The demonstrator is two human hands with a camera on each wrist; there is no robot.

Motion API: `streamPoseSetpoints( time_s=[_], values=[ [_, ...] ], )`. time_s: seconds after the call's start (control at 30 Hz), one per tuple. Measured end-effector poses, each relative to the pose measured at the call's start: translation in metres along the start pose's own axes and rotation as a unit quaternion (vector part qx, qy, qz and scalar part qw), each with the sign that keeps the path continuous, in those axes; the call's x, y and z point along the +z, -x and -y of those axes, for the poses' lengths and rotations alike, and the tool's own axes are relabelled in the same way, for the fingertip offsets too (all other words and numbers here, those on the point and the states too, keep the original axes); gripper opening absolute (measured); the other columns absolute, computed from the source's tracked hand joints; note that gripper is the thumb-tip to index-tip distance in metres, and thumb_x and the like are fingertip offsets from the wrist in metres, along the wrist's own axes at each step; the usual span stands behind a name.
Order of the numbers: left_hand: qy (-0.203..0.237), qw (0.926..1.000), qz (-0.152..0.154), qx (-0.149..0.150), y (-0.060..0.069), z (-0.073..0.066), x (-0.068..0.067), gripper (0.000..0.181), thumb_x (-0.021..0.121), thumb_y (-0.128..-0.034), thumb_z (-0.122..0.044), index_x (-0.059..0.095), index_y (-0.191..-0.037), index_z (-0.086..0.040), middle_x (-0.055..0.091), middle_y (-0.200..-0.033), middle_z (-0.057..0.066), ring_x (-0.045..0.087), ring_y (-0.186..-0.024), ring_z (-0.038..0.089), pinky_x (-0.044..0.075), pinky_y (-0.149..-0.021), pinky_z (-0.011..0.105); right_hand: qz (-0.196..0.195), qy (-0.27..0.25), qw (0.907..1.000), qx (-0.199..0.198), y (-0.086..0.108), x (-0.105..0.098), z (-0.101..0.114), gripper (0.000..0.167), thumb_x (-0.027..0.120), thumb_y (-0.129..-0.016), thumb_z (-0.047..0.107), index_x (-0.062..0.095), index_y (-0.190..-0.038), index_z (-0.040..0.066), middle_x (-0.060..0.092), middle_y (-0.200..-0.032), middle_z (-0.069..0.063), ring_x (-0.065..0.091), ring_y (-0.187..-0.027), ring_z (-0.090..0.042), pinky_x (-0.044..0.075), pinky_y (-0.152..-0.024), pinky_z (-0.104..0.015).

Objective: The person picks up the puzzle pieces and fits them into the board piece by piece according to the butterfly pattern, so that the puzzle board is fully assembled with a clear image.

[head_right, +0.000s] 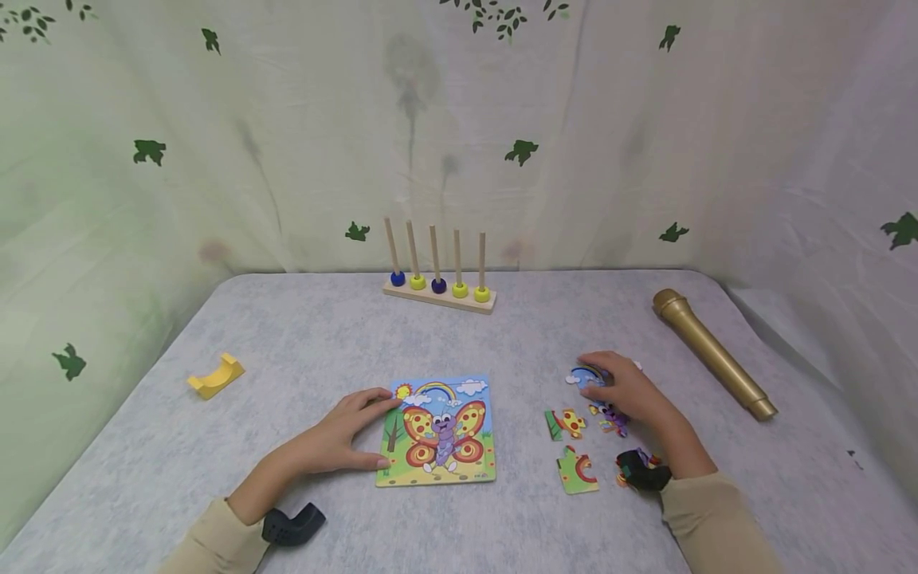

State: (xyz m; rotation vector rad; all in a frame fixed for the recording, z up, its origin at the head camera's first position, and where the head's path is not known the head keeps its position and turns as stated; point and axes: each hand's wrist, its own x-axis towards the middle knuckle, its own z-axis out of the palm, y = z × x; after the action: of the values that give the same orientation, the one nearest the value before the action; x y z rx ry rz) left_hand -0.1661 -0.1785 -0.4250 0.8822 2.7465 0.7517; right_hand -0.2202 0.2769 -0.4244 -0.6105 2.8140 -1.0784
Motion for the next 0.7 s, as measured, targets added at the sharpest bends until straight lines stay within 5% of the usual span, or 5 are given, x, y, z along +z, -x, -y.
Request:
streamPoseSetpoints(
  time_s=[0.7],
  values=[
    [0.009,0.9999,0.007,-0.006,0.0,-0.003,-0.002,0.084,0.064,-0.0704,-0.061,0.036,-0.139,-0.02,0.028,-0.139,0.003,0.02,-0.128,0.027,0.021,-0.1,0.05,-0.002,0.034,0.9994,0.008,-0.011,0.004,0.009,0.049,0.067,-0.081,0.03,0.054,-0.12,0.003,0.048,-0.117,-0.019,0.043,-0.109,-0.035,0.034,-0.089,-0.053]
  ],
)
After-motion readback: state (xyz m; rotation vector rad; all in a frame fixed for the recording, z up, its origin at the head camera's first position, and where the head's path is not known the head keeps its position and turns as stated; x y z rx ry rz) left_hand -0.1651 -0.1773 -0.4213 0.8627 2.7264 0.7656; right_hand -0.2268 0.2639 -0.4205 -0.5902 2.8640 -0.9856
